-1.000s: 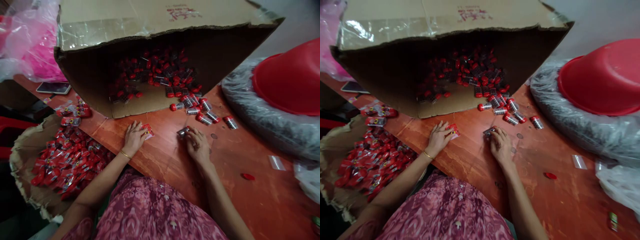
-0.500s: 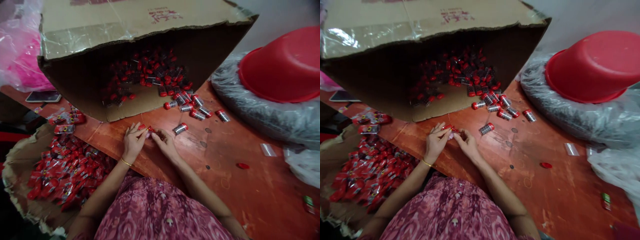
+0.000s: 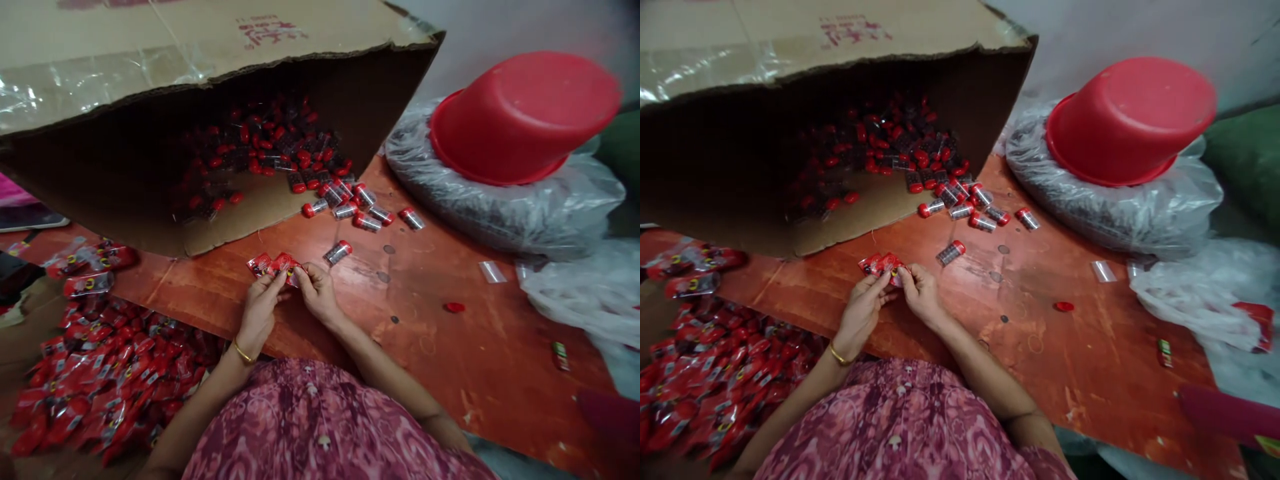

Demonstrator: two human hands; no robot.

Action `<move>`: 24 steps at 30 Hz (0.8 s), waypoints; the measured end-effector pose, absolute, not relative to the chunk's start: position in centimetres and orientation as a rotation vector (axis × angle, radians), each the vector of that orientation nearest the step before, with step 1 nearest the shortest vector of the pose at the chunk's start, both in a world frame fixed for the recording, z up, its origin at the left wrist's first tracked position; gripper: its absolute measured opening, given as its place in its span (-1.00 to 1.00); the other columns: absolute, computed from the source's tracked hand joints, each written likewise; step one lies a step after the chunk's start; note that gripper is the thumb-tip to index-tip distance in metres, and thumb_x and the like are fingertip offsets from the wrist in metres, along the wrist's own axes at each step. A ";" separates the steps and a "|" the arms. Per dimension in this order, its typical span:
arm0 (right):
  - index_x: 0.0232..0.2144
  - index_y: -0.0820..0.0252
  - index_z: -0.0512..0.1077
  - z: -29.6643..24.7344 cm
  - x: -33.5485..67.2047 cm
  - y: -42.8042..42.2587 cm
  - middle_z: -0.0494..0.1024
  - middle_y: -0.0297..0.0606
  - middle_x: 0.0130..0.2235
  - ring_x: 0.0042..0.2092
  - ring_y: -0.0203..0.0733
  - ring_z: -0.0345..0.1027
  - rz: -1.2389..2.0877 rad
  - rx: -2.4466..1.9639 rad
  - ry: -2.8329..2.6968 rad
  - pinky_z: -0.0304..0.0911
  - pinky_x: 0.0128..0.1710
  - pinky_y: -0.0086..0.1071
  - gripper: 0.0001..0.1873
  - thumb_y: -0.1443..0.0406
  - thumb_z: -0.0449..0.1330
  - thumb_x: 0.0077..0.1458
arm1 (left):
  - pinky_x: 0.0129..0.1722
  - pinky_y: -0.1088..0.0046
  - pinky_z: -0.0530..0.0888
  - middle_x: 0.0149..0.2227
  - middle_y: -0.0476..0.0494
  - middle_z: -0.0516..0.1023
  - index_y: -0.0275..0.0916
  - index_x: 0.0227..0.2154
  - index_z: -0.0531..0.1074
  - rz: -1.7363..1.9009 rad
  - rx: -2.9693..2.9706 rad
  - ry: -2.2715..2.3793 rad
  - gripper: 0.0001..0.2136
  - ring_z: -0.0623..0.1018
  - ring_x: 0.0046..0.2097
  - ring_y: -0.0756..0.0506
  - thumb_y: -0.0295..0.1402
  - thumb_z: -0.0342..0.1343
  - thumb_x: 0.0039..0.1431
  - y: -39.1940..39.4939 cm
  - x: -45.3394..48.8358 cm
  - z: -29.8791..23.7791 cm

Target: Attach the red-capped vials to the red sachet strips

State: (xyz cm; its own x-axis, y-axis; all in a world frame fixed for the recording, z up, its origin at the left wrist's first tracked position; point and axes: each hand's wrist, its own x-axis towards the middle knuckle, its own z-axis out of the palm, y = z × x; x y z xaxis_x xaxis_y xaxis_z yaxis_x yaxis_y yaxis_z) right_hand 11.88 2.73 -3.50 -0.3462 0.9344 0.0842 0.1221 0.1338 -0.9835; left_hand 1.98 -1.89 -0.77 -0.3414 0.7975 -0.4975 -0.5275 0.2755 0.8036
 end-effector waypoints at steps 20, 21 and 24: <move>-0.16 0.29 0.38 -6.8 20.7 7.0 0.43 0.08 -0.09 -0.12 0.08 0.27 0.123 -1.629 -2.091 0.16 -0.15 -0.04 -0.55 0.04 0.04 0.08 | -0.54 0.60 0.37 -0.54 0.01 0.54 -0.28 -0.49 0.46 1.353 0.015 1.162 -0.80 0.49 -0.54 0.06 -0.36 0.33 -0.20 -0.7 1.3 0.1; -0.22 0.29 0.39 -6.7 20.5 7.1 0.45 0.07 -0.12 -0.14 0.08 0.28 0.162 -1.640 -2.099 0.16 -0.16 -0.05 -0.59 0.06 0.04 0.08 | -0.54 0.59 0.38 -0.55 0.01 0.54 -0.28 -0.49 0.46 1.346 0.000 1.154 -0.83 0.49 -0.54 0.06 -0.37 0.32 -0.18 -0.7 1.3 0.2; -0.34 0.25 0.39 -5.7 19.9 7.0 0.49 -0.05 -0.33 -0.30 -0.04 0.30 0.453 -1.561 -2.027 0.22 -0.30 -0.17 -0.70 0.11 0.07 0.05 | -0.53 0.58 0.39 -0.56 0.00 0.53 -0.27 -0.50 0.45 1.341 -0.025 1.135 -0.87 0.49 -0.53 0.05 -0.39 0.29 -0.13 -0.7 1.2 0.4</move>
